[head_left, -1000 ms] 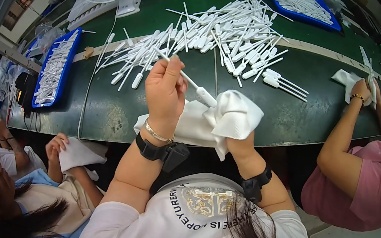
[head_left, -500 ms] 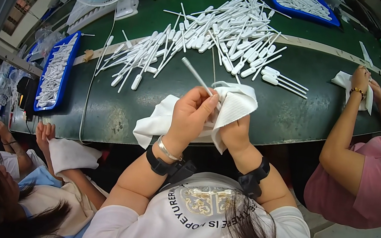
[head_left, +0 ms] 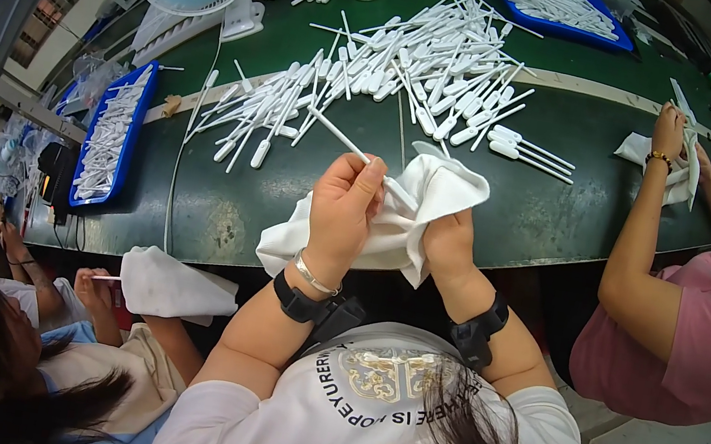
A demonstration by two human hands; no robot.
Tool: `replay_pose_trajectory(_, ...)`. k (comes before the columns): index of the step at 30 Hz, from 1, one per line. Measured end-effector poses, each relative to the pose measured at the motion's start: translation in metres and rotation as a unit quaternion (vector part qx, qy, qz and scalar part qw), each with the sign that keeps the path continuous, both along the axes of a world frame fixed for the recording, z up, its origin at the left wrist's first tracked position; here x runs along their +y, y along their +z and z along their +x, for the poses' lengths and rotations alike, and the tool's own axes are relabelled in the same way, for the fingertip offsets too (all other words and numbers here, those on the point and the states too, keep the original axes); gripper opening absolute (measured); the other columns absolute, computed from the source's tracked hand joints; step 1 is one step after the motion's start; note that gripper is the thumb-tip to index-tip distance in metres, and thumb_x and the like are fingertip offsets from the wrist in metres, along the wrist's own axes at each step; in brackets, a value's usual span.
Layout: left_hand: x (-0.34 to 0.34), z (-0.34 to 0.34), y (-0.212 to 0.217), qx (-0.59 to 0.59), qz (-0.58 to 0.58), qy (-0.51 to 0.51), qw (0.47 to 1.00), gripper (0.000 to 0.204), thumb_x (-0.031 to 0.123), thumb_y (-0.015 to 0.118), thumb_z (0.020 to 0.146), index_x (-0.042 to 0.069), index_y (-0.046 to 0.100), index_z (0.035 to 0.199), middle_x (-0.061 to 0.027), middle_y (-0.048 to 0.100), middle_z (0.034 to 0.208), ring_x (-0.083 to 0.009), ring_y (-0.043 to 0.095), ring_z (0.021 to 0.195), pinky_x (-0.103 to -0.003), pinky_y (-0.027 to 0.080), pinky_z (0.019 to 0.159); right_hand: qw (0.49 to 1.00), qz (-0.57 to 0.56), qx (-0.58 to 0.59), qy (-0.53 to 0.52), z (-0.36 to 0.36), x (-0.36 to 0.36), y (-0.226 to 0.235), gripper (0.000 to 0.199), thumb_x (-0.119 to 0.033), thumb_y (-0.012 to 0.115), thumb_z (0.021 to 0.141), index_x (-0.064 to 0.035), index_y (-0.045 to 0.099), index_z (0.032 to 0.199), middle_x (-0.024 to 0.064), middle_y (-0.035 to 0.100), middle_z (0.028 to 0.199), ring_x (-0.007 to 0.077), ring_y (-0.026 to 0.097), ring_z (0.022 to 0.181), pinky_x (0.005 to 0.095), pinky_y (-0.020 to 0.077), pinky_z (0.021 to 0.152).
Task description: The person picks up a swab from the table, wipes the tip and handle with a cloth, and places it into a blue tray, repeating the process for several swabs.
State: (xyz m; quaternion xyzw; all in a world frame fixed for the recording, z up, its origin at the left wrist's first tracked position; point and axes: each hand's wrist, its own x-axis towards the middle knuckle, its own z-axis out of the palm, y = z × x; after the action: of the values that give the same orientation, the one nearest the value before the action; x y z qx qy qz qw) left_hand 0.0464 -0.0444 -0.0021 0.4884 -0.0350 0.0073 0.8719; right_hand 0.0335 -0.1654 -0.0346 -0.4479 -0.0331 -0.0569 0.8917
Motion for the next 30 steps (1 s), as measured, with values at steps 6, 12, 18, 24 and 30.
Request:
replay_pose_trajectory(6,-0.002,0.000,-0.005,-0.016,0.047,0.019,0.999,0.011,0.013,0.053,0.086,0.002,0.053,0.086,0.0020,0.048,0.062,-0.0033,0.040,0.051,-0.016,0.033,0.047,0.994,-0.070,-0.050,0.071,-0.005,0.000,0.000,0.025,-0.006,0.044,0.086,-0.0004,0.046,0.111,0.0058,0.053,0.103,0.0139,0.052,0.093,0.0274,0.0428,0.080)
replay_pose_trajectory(12,-0.008,-0.011,-0.006,-0.027,0.126,0.023,0.991,0.012,0.014,0.055,0.085,0.003,0.054,0.085,0.0001,0.049,0.063,-0.0066,0.043,0.052,-0.019,0.036,0.048,0.986,-0.157,-0.033,0.035,-0.005,-0.003,-0.009,0.023,-0.005,0.046,0.085,-0.0009,0.050,0.107,0.0046,0.055,0.099,0.0121,0.052,0.089,0.0259,0.0437,0.076)
replay_pose_trajectory(18,-0.010,-0.011,0.005,-0.308,0.420,0.073,0.851,0.009,0.010,0.062,0.076,0.004,0.058,0.082,-0.0045,0.047,0.066,-0.0144,0.047,0.059,-0.026,0.037,0.051,0.981,-0.181,-0.059,0.030,-0.001,-0.005,-0.004,0.017,-0.006,0.048,0.082,-0.0002,0.054,0.097,0.0053,0.058,0.089,0.0121,0.054,0.080,0.0260,0.0444,0.070)
replay_pose_trajectory(24,-0.012,-0.005,0.012,-0.311,0.475,0.062,0.821,0.012,0.006,0.065,0.071,0.005,0.060,0.083,-0.0043,0.047,0.067,-0.0163,0.048,0.061,-0.026,0.038,0.051,0.990,-0.106,-0.034,0.092,-0.004,-0.012,0.001,0.019,-0.006,0.046,0.084,-0.0003,0.055,0.100,0.0042,0.058,0.090,0.0113,0.053,0.080,0.0246,0.0435,0.070)
replay_pose_trajectory(30,-0.009,0.025,0.037,-0.129,0.404,-0.002,0.906,0.010,0.011,0.056,0.081,0.004,0.059,0.087,0.0008,0.044,0.060,-0.0106,0.042,0.051,-0.023,0.035,0.047,0.992,-0.028,0.015,0.120,-0.004,-0.039,0.006,0.026,-0.006,0.043,0.086,0.0010,0.050,0.111,0.0061,0.056,0.102,0.0129,0.053,0.092,0.0271,0.0442,0.079)
